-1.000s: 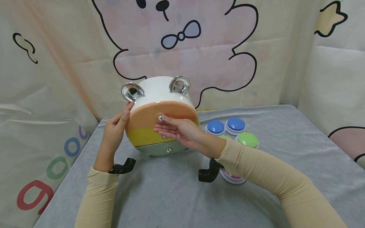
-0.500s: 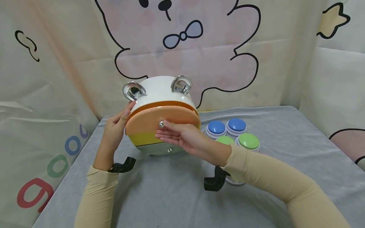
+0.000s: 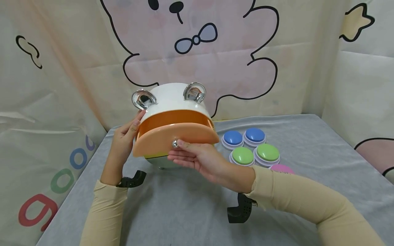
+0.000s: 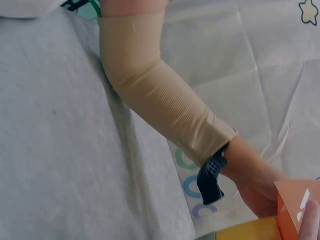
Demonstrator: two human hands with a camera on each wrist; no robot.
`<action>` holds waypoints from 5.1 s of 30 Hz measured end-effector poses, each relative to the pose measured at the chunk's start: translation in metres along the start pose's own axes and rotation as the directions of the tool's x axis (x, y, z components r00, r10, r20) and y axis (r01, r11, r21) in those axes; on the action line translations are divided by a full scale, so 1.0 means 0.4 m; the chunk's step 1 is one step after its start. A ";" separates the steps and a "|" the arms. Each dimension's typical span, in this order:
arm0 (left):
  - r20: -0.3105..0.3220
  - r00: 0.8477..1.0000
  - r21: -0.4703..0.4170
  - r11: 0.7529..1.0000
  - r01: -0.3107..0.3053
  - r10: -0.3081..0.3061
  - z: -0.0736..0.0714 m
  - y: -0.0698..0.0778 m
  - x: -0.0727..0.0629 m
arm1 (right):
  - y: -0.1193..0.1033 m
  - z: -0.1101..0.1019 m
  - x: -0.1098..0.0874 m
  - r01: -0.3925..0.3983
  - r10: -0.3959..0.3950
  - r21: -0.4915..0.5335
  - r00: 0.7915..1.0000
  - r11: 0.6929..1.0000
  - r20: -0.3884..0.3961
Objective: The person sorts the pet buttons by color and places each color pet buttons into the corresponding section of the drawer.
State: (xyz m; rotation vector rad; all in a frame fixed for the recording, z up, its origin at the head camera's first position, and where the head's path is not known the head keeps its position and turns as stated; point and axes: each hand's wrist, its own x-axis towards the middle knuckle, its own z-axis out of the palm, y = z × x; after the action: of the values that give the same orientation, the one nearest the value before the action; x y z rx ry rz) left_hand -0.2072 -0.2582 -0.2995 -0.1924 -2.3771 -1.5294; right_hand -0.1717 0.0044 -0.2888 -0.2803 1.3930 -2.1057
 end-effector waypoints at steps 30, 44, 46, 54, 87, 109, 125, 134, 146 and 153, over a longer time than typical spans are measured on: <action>-0.015 0.998 0.007 0.998 -0.057 0.057 -0.003 -0.012 -0.002 | 0.060 0.018 -0.107 -0.005 0.008 -0.045 0.997 0.999 0.072; -0.010 0.997 0.015 0.997 -0.081 0.081 -0.001 -0.014 0.000 | 0.071 0.008 -0.121 0.025 -0.022 -0.036 0.996 0.999 0.090; -0.010 0.996 0.016 0.996 -0.087 0.088 -0.001 -0.014 0.001 | 0.071 0.007 -0.121 0.028 -0.025 -0.036 0.995 0.999 0.093; -0.015 0.996 0.008 0.996 -0.092 0.092 -0.001 -0.013 0.003 | 0.078 0.000 -0.121 0.030 -0.028 -0.024 0.995 0.999 0.100; -0.011 0.997 0.041 0.997 -0.072 0.073 -0.004 -0.006 0.004 | 0.102 -0.193 -0.136 -0.108 0.075 -0.398 0.993 0.911 -0.096; -0.019 0.997 0.058 0.996 -0.071 0.072 -0.003 -0.005 0.003 | -0.073 -0.452 0.003 -0.130 -0.137 -0.722 0.944 0.680 -0.300; -0.020 0.997 0.055 0.996 -0.074 0.075 -0.001 -0.012 0.002 | -0.071 -0.565 0.092 -0.090 -0.139 -0.825 0.970 0.558 -0.200; -0.020 0.997 0.061 0.996 -0.069 0.070 0.000 -0.007 0.004 | -0.055 -0.588 0.126 -0.120 -0.103 -0.879 0.977 0.461 -0.188; -0.025 0.997 0.061 0.995 -0.076 0.077 0.001 -0.002 0.009 | -0.042 -0.589 0.145 -0.199 -0.072 -0.923 0.969 0.329 -0.234; -0.023 0.997 0.057 0.995 -0.077 0.079 0.002 -0.002 0.012 | -0.040 -0.592 0.150 -0.223 -0.096 -0.919 0.959 0.325 -0.267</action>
State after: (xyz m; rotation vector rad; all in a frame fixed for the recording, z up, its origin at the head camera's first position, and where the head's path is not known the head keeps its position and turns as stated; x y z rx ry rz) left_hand -0.2122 -0.2581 -0.2991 -0.2487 -2.3613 -1.4197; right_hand -0.3383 0.1557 -0.3847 -0.3665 2.6758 -0.9677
